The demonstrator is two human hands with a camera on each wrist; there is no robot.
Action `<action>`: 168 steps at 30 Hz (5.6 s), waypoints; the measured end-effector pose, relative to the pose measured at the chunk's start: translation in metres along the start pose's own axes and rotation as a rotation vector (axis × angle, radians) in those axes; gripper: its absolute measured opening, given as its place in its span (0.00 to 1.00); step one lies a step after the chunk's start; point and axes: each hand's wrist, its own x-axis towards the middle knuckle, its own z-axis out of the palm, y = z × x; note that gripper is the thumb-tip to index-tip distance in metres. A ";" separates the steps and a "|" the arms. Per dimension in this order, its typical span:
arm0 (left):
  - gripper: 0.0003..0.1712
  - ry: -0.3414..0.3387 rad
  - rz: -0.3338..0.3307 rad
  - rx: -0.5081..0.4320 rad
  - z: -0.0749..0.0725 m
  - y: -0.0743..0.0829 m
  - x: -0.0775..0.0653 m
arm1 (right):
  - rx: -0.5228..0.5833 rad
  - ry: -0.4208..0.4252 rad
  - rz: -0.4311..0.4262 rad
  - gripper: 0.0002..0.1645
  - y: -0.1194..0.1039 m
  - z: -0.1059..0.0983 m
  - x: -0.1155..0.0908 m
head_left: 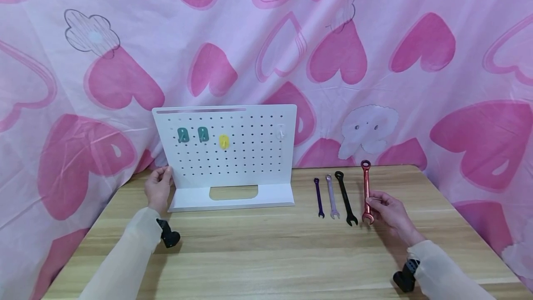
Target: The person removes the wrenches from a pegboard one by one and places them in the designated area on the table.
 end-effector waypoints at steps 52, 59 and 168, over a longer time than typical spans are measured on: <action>0.17 0.009 0.004 -0.005 0.000 0.000 0.001 | -0.246 0.003 0.179 0.27 0.009 -0.005 0.025; 0.13 0.023 0.028 -0.039 0.001 0.002 -0.001 | -0.262 -0.003 0.185 0.27 0.007 -0.005 0.025; 0.13 -0.005 0.009 -0.033 -0.001 -0.001 0.000 | -0.596 0.043 0.073 0.16 0.001 0.007 0.031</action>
